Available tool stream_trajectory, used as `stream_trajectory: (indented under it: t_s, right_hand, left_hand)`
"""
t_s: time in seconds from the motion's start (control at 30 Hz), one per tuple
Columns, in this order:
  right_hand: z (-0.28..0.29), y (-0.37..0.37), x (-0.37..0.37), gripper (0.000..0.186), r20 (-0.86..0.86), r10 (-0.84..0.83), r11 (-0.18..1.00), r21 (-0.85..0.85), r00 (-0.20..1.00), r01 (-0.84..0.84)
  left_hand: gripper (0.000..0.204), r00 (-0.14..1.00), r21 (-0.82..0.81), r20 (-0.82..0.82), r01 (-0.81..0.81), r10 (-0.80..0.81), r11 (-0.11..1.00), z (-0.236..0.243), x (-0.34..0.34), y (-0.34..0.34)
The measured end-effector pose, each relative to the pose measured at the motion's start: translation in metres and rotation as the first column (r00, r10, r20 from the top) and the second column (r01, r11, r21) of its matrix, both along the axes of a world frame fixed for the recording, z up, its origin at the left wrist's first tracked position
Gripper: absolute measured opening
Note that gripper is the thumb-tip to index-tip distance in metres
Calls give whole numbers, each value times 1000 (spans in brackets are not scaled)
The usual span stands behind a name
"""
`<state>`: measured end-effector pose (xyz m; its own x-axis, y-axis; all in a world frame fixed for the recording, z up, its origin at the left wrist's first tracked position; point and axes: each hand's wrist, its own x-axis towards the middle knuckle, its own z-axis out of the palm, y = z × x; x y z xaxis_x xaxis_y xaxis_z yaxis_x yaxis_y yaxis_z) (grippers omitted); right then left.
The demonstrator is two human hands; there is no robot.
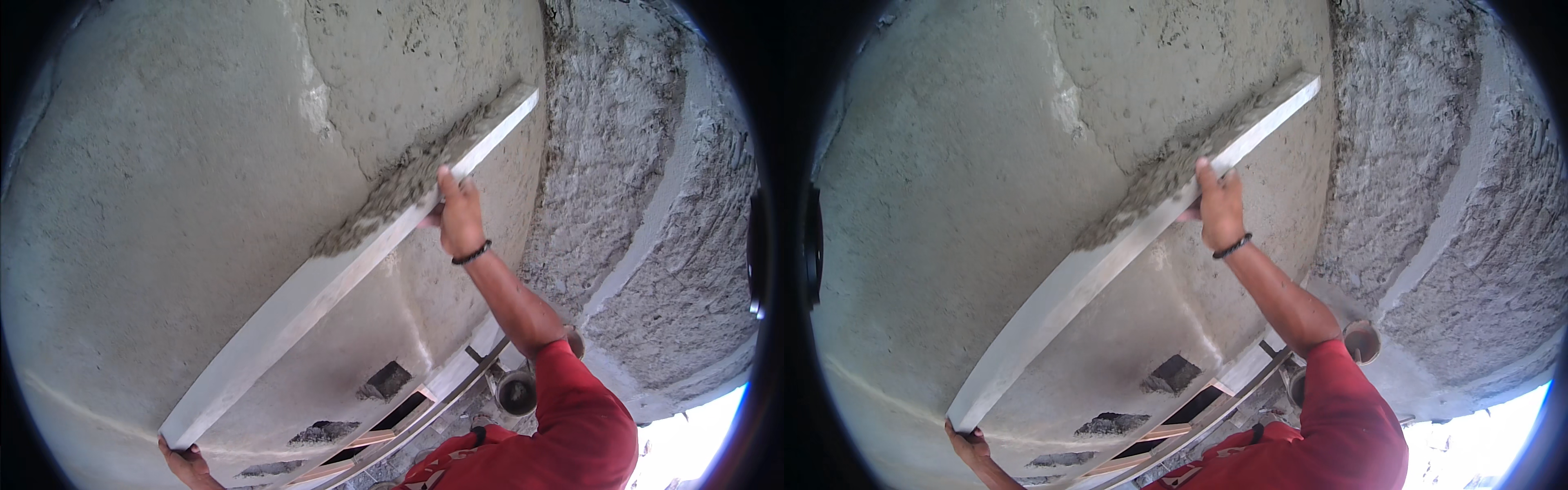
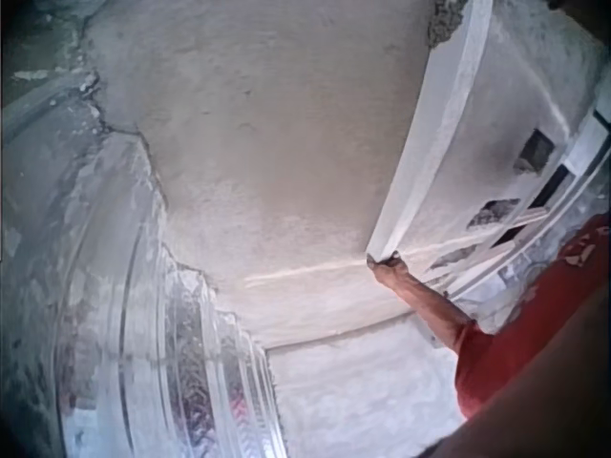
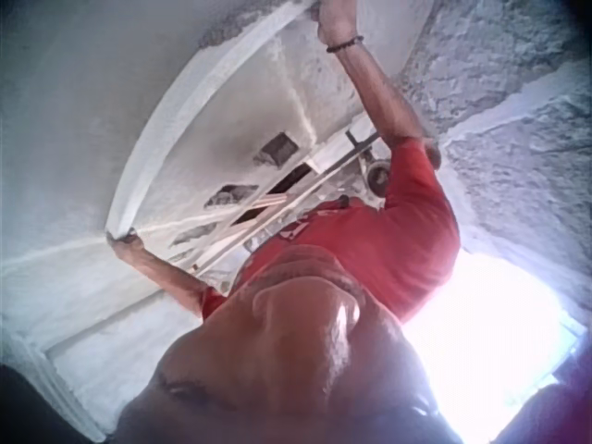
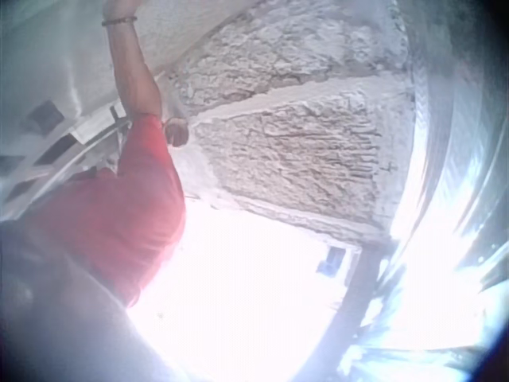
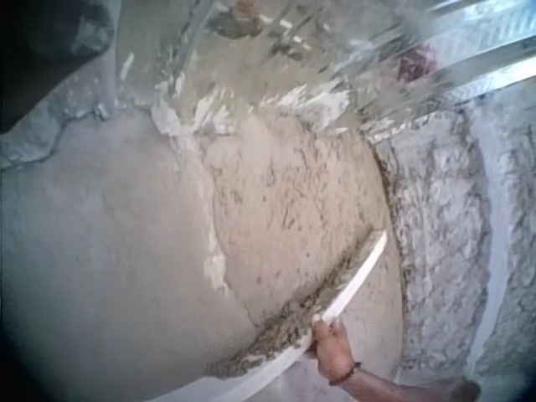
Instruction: The person applies wet plaster to a wall using a trowel and a straight-edge tool. They take the plaster from a bucket and spread it across the surface, using the long straight-edge to level and smooth the finish.
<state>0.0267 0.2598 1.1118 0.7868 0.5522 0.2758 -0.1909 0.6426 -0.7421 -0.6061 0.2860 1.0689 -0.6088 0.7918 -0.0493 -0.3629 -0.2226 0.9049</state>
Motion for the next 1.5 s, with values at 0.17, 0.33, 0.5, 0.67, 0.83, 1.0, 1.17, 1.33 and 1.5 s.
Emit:
stream_trajectory:
  t_s: [0.17,0.33,0.5,0.67,0.83,1.0,1.17,1.33,1.5]
  right_hand:
    - [20,5,8,31,34,-41,998,50,999,39]
    - [81,9,70,34,132,-69,996,59,989,61]
    - [143,16,132,39,123,-101,993,72,987,93]
    - [179,18,171,35,215,-152,988,37,965,148]
    - [206,24,232,35,318,-97,994,87,943,72]
    - [216,12,201,37,189,-7,1000,1,982,7]
    - [183,-16,186,35,269,25,998,48,963,-39]
    - [106,-68,127,41,242,57,998,-20,969,-54]
    - [1,-126,73,43,-39,69,979,-188,997,-76]
  left_hand:
    - [30,997,38,-75,27,-24,999,11,-1,1]
    - [32,988,117,-119,112,-98,987,62,66,-9]
    - [33,972,157,-149,204,-181,966,111,129,-19]
    - [32,958,212,-183,259,-222,942,147,161,-22]
    - [26,908,227,-245,395,-341,890,175,172,-23]
    - [26,901,220,-261,406,-348,887,186,172,-23]
    - [25,899,222,-255,413,-356,883,171,141,-24]
    - [32,906,169,-232,396,-354,903,118,99,-37]
    - [33,890,141,-36,455,-455,879,41,64,-51]
